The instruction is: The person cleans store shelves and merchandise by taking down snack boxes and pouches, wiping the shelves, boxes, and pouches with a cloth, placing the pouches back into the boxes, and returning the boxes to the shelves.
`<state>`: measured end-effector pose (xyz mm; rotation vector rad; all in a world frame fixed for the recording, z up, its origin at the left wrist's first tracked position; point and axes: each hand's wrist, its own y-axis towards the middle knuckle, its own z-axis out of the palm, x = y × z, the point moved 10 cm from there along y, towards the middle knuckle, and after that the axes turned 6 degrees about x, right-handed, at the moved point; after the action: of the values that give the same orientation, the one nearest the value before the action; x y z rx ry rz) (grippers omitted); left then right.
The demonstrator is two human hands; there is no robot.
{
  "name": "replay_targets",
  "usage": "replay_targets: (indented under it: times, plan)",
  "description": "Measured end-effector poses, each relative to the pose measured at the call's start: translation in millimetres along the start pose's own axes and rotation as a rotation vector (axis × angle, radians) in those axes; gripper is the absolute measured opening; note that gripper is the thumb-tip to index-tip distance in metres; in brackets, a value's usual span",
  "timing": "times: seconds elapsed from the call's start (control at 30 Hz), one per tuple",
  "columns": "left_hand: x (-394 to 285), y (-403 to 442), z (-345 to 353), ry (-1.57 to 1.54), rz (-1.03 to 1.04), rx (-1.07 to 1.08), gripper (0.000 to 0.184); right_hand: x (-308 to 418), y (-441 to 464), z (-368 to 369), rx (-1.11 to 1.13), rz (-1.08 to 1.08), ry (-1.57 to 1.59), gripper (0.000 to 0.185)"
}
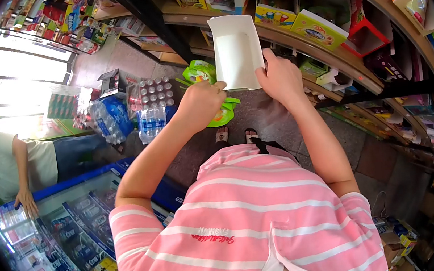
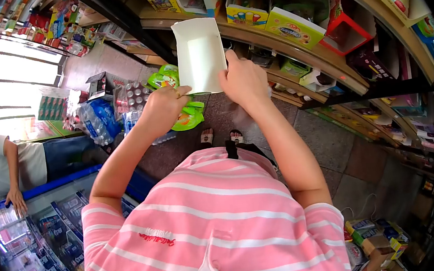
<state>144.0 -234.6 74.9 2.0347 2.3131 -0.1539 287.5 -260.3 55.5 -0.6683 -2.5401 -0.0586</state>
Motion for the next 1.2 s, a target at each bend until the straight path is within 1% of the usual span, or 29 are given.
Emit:
replay_targets:
  times: [0.03,0.07,0.1,0.13,0.17,0.2,0.23,0.27,0.3,0.33,0.37,0.43,0.47,0.53,0.57,0.63,0.67,0.7,0.77,0.8,0.87,0.97,1.03,1.07,1.13,1.17,1.2]
  plan:
    - [0.8,-9.5,0.6,-0.001,-0.004,0.01,0.02,0.8,0.1,2.3,-0.034,0.001,-0.064,0.025]
    - [7.6,-16.6,-3.9,-0.097,-0.075,0.015,0.028,-0.8,0.7,2.2,-0.073,0.004,-0.133,0.023]
    - [13.4,-24.9,-8.5,-0.193,-0.146,0.016,0.036,-6.2,1.4,5.7,-0.074,0.004,-0.133,0.023]
    - [23.8,-45.0,-19.0,-0.327,-0.192,-0.048,0.044,-8.6,1.6,10.5,-0.095,-0.014,-0.184,0.023]
    - [32.1,-55.2,-27.0,-0.399,-0.246,-0.047,0.037,-9.1,1.1,15.8,-0.115,-0.033,-0.237,0.023]
    - [43.3,-61.1,-41.2,-0.534,-0.282,-0.12,0.034,-11.9,0.5,21.2,-0.115,-0.033,-0.237,0.023]
    - [54.8,-71.7,-52.9,-0.666,-0.333,-0.19,0.03,-6.2,-2.8,29.7,-0.13,-0.084,-0.245,0.022]
    - [58.1,-75.7,-59.5,-0.703,-0.347,-0.179,0.027,-0.6,-5.7,34.8,-0.152,-0.132,-0.257,0.021]
    - [62.9,-77.2,-62.7,-0.743,-0.352,-0.167,0.024,0.5,-8.2,38.3,-0.152,-0.132,-0.257,0.021]
    - [90.6,-92.0,-49.7,-1.116,-0.49,-0.191,0.026,11.7,-11.2,45.9,-0.142,-0.191,-0.202,0.02]
    - [98.4,-87.9,-52.3,-1.184,-0.408,-0.279,0.018,20.6,-15.0,50.6,-0.132,-0.242,-0.152,0.019]
    - [117.1,-79.3,-34.4,-1.326,-0.418,-0.297,0.02,30.0,-19.4,48.3,-0.133,-0.252,-0.148,0.018]
    - [120.7,-72.3,-34.5,-1.327,-0.42,-0.299,0.02,36.8,-22.8,48.0,-0.124,-0.292,-0.095,0.018]
    - [119.4,-52.3,-27.9,-1.381,-0.424,-0.196,0.025,55.4,-32.9,28.7,-0.152,-0.343,-0.027,0.016]
    - [125.1,-46.6,-27.6,-1.383,-0.424,-0.194,0.025,56.1,-35.1,22.2,-0.151,-0.341,-0.028,0.016]
    - [138.1,-42.2,-26.6,-1.239,-0.482,-0.15,0.027,50.5,-34.6,21.0,-0.099,-0.271,-0.01,0.016]
    - [128.8,-31.8,-39.1,-1.291,-0.371,-0.209,0.029,49.7,-35.0,21.5,-0.099,-0.271,-0.009,0.016]
    - [132.7,-28.7,-41.2,-1.291,-0.371,-0.209,0.029,51.6,-35.4,23.1,-0.094,-0.294,0.0,0.017]
    - [133.0,-13.5,-44.8,-1.279,-0.305,-0.152,0.031,49.4,-37.5,25.8,-0.089,-0.306,0.014,0.017]
    - [125.0,-1.7,-46.7,-1.383,-0.235,-0.133,0.033,45.0,-36.4,22.2,-0.117,-0.302,0.038,0.017]
    - [125.5,7.2,-50.6,-1.369,-0.212,-0.124,0.034,42.9,-35.7,17.7,-0.145,-0.303,0.064,0.018]
    - [122.4,13.5,-57.0,-1.346,-0.174,-0.15,0.031,30.2,-33.8,12.6,-0.092,-0.244,0.109,0.016]
    - [135.1,12.5,-56.4,-1.055,-0.313,-0.036,0.024,23.2,-36.1,3.3,-0.15,-0.217,0.131,0.014]
    - [136.5,15.0,-59.4,-1.054,-0.314,-0.036,0.024,24.3,-36.3,2.8,-0.15,-0.217,0.132,0.014]
    - [141.8,15.7,-53.7,-0.821,-0.437,0.07,0.023,31.6,-38.3,5.2,-0.132,-0.245,0.103,0.015]
    - [138.1,18.6,-50.7,-0.819,-0.438,0.071,0.023,35.2,-38.7,4.4,-0.133,-0.246,0.104,0.015]
    - [126.6,27.0,-52.2,-0.674,-0.361,0.046,0.024,39.8,-38.5,3.4,-0.134,-0.255,0.084,0.016]
